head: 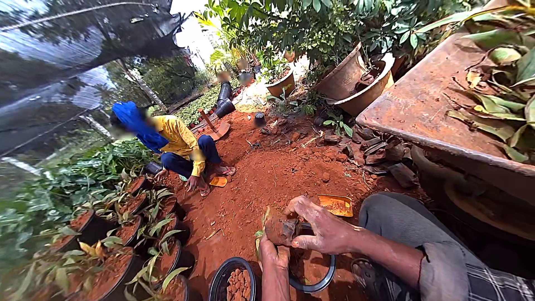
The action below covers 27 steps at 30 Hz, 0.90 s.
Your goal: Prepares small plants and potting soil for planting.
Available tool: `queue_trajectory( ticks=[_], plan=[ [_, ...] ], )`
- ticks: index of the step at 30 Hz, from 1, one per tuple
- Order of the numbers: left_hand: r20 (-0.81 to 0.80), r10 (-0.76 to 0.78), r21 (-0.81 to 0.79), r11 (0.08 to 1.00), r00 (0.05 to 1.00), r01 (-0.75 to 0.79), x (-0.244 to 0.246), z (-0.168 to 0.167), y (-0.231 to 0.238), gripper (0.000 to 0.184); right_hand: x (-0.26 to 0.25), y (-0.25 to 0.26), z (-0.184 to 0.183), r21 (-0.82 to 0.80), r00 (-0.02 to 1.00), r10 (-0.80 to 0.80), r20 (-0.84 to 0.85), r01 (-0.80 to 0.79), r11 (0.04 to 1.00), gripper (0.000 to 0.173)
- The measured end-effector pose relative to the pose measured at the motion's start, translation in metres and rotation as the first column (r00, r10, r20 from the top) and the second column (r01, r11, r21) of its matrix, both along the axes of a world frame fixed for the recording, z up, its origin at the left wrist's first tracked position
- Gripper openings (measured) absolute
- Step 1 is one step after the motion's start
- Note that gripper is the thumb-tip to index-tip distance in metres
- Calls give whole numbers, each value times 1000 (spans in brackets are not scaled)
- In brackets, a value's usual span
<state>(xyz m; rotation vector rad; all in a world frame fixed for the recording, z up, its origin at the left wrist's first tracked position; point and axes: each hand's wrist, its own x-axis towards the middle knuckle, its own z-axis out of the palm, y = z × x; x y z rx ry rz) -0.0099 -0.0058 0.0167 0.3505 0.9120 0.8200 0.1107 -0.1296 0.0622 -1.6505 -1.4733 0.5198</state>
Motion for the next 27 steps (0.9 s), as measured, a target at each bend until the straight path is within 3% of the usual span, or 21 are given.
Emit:
queue_trajectory(
  ticks=[3, 6, 9, 15, 27],
  plan=[
    [-67, 27, 35, 999, 997, -25, 1, 2, -3, 31, -17, 3, -2, -96, 997, -64, 50, 68, 993, 76],
    [-119, 30, 60, 998, 992, -23, 1, 0, -4, 30, -27, 4, -5, -127, 985, -152, 77, 161, 979, 64],
    [-125, 2, 39, 999, 992, 3, 3, -2, -5, 31, -27, 5, -7, -75, 975, -222, -26, 219, 973, 55],
    [-82, -47, 28, 998, 996, 49, 7, -1, -7, 32, -31, 5, -12, 62, 946, -313, -88, 319, 946, 53],
    [-19, -97, 2, 995, 995, 97, 6, 3, -9, 32, -35, 2, -2, 84, 933, -350, -84, 357, 930, 50]
  ],
)
